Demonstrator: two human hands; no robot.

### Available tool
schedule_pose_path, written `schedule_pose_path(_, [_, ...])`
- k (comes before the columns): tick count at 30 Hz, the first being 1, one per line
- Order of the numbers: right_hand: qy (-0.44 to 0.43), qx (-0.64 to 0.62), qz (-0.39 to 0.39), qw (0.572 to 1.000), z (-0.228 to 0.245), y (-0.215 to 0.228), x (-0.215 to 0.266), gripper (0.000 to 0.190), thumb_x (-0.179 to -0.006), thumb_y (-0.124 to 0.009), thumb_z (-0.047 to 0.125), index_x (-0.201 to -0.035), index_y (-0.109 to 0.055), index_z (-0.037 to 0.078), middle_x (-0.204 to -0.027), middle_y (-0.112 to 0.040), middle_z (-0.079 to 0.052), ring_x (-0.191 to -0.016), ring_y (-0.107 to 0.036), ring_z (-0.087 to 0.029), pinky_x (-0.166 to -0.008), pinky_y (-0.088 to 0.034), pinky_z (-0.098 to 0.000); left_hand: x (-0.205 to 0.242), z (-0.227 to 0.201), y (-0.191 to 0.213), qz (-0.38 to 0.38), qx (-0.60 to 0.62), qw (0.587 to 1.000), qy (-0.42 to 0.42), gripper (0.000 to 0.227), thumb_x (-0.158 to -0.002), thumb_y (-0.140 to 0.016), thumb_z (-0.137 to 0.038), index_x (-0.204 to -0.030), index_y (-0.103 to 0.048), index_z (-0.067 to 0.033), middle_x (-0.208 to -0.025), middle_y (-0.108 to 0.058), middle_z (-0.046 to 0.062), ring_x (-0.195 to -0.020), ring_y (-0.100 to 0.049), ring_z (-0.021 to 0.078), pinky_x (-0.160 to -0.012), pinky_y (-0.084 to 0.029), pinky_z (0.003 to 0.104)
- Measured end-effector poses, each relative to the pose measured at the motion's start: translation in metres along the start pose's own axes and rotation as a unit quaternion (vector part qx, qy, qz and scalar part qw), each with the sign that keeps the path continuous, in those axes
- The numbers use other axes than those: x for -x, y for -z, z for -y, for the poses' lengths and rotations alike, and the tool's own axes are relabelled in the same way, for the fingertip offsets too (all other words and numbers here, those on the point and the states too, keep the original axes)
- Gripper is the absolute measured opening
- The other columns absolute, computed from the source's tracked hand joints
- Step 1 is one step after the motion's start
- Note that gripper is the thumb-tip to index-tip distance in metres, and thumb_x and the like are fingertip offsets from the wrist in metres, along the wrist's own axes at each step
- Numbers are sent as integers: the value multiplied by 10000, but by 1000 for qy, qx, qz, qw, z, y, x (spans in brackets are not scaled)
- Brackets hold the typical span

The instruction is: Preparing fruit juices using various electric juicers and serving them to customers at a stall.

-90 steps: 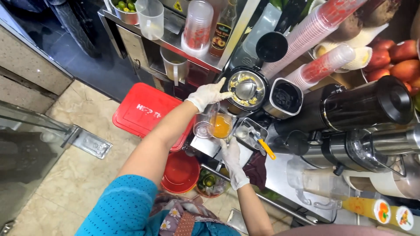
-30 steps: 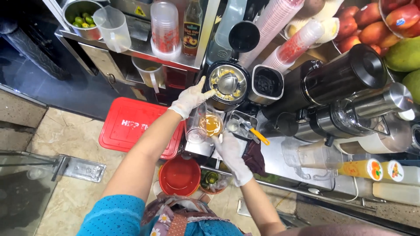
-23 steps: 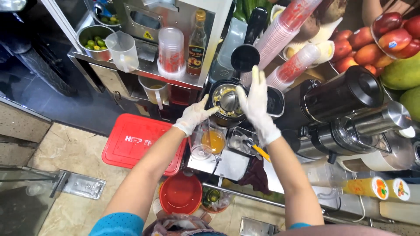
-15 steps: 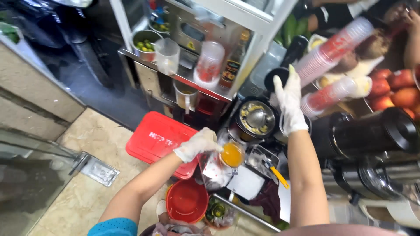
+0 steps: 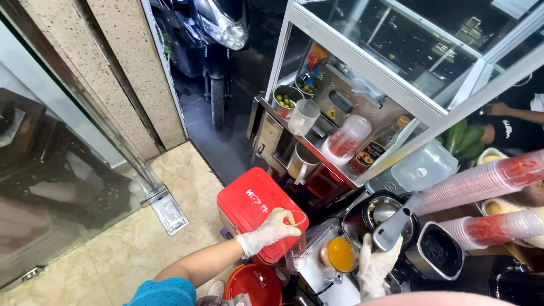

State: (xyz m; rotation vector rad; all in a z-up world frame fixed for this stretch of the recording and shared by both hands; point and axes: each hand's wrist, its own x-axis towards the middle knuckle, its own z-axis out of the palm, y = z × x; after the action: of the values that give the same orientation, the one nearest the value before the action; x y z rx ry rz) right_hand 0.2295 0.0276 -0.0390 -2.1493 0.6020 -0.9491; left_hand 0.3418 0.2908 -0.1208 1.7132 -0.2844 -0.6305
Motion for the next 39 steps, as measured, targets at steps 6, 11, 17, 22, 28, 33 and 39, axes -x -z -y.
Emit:
schedule_pose_path(6, [-170, 95, -25, 981, -43, -12, 121, 699, -813, -755, 152, -1428, -527, -89, -1222, -635, -260, -1066, -646, -321, -958, -519, -414, 2, 9, 0, -5, -63, 998, -1, 980, -631, -884, -380, -1454, -447, -76, -1481, -447, 196, -1426, -410, 352, -1173, -358, 407])
schedule_pose_path(11, [-294, 13, 65, 953, -130, -33, 179, 444, -868, -780, 247, -1162, -663, -64, -1054, -702, -197, -946, -658, -268, -868, -507, -397, 17, -22, 1, 41, -105, 994, -4, 1120, -615, -890, -330, -1549, -320, -88, -1497, -404, 208, -1423, -406, 369, -1176, -370, 410])
schedule_pose_path(17, [-234, -28, 63, 970, -129, -38, 165, 354, -917, -722, 216, -1196, -613, 28, -983, -691, -74, -861, -629, -162, -774, -502, -334, 14, -12, -26, 67, -162, 980, -91, 1299, -608, -922, -216, -1609, -102, -105, -1526, -311, 255, -1416, -344, 434, -1160, -345, 451])
schedule_pose_path(22, [-291, -77, 61, 952, -141, -40, 173, 204, -992, -645, 184, -1130, -603, 39, -826, -629, -57, -672, -548, -124, -601, -466, -314, 20, -10, -34, 81, -225, 960, -149, 1288, -612, -938, -211, -1609, -125, -129, -1504, -384, 239, -1380, -400, 445, -1137, -363, 478])
schedule_pose_path(28, [-244, -86, 75, 963, -133, 8, 201, 159, -1048, -643, 183, -1066, -598, 32, -815, -582, -32, -690, -517, -117, -614, -457, -310, 17, 4, -42, 86, -241, 946, -198, 1254, -617, -929, -201, -1604, -162, -99, -1471, -429, 257, -1334, -454, 450, -1106, -404, 477])
schedule_pose_path(33, [-237, 101, 207, 944, -48, 79, 169, 210, -990, -666, 232, -1108, -598, 72, -766, -655, -118, -666, -635, -227, -647, -505, -353, 9, 21, -61, 65, -277, 911, -299, 1130, -701, -897, -174, -1598, -223, -42, -1426, -470, 256, -1263, -502, 452, -1072, -430, 502])
schedule_pose_path(39, [-41, 148, 242, 958, 1, 131, 133, 256, -944, -694, 241, -1125, -618, 76, -894, -692, -146, -791, -701, -345, -673, -539, -411, 21, -1, -100, 105, -285, 883, -357, 1143, -654, -895, -168, -1578, -235, -35, -1405, -484, 262, -1229, -513, 459, -1059, -431, 504])
